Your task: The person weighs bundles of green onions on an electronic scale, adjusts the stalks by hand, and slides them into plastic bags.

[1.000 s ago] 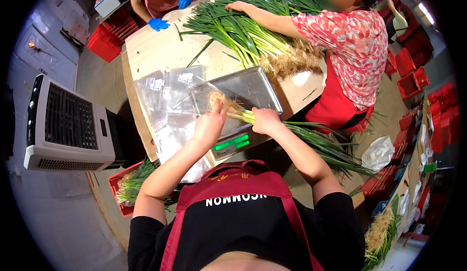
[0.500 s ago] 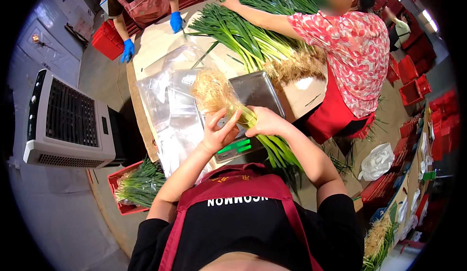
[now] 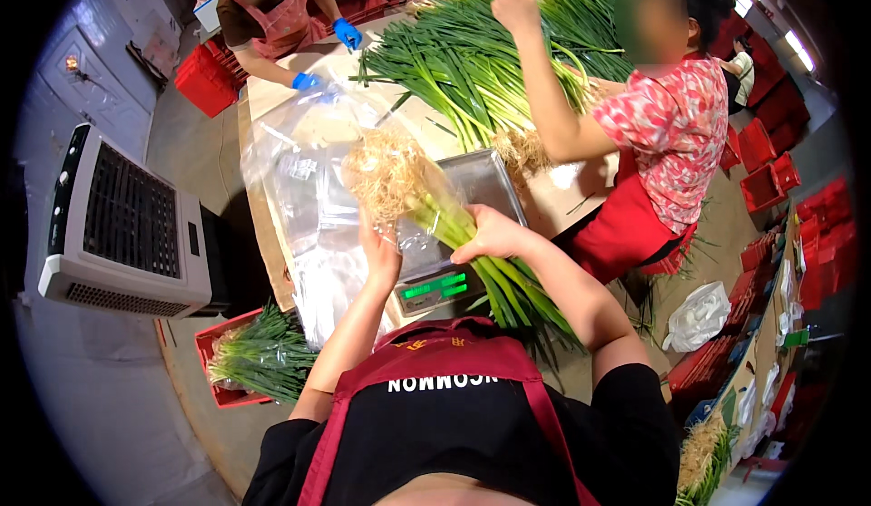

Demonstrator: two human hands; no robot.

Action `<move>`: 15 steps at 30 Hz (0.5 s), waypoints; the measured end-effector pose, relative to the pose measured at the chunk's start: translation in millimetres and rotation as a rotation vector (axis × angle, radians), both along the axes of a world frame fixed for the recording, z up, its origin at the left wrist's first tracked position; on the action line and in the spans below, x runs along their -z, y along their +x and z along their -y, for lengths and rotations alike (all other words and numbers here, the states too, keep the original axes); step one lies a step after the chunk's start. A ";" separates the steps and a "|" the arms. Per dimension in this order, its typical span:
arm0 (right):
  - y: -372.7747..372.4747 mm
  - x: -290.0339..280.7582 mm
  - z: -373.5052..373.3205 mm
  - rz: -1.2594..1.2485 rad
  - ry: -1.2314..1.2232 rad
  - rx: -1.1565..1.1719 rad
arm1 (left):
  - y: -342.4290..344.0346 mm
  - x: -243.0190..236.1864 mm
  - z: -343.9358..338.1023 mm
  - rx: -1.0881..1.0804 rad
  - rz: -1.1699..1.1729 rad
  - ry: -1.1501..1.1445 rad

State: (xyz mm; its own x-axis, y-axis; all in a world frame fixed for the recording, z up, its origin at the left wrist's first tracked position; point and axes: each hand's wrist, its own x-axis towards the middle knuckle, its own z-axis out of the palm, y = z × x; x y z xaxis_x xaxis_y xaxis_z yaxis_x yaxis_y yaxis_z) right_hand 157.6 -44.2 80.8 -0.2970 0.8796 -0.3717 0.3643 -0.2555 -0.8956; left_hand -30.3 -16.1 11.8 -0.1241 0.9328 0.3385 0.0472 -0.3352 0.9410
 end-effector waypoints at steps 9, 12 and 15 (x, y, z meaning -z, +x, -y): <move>1.3 15.5 -11.3 -0.100 0.045 0.030 | 1.7 2.8 11.5 0.228 -0.604 0.546; 0.1 7.2 -11.6 -0.056 0.124 -0.006 | 0.3 16.1 5.6 0.162 -0.559 0.676; 13.6 14.9 -5.6 -0.048 0.134 -0.007 | -1.2 -16.6 -2.4 0.024 -0.366 0.327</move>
State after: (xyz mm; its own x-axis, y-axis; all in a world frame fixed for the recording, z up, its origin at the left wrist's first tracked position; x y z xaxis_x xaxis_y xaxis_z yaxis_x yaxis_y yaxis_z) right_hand 171.2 -38.6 65.8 -0.3180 0.9181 -0.2365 0.3218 -0.1301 -0.9378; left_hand -31.6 -13.6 28.4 0.0779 0.7716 0.6313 0.3436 -0.6152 0.7096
